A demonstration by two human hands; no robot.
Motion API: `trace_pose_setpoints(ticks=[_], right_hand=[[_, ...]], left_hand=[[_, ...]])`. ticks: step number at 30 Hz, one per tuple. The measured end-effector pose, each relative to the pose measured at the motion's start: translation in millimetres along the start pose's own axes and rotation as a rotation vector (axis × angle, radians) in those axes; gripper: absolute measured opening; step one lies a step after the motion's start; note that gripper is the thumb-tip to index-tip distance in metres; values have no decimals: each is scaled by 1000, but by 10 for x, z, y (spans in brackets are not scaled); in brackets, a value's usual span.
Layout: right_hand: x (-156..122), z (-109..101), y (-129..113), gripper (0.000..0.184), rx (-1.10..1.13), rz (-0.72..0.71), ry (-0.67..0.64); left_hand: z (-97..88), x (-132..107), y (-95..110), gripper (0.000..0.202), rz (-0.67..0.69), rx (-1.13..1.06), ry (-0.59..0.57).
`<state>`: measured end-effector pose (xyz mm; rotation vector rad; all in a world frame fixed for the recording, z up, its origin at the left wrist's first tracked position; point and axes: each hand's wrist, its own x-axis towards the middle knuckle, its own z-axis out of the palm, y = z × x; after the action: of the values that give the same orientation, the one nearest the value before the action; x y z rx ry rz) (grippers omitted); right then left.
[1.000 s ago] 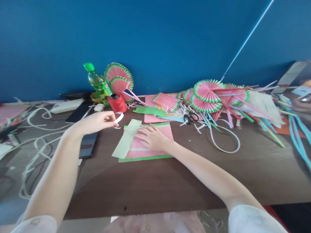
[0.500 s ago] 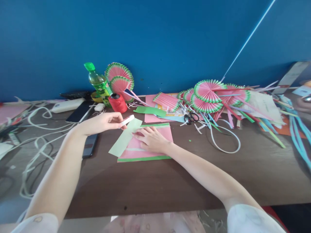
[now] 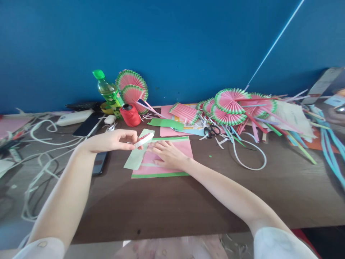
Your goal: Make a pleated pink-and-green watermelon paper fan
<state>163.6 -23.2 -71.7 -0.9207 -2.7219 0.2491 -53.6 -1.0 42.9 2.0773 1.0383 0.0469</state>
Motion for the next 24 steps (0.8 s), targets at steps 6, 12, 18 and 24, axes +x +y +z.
trace_pose_setpoints(ticks=[6, 12, 18, 24], right_hand=[[2, 52, 37, 42, -13, -133, -20], [-1, 86, 15, 45, -38, -75, 3], [5, 6, 38, 38, 283, -5, 228], [5, -151, 15, 27, 691, 277, 637]], left_hand=[[3, -4, -14, 22, 4, -26, -17], [10, -4, -29, 22, 1, -54, -37], [-3, -8, -44, 20, 13, -57, -7], [0, -2, -21, 19, 11, -53, 21]])
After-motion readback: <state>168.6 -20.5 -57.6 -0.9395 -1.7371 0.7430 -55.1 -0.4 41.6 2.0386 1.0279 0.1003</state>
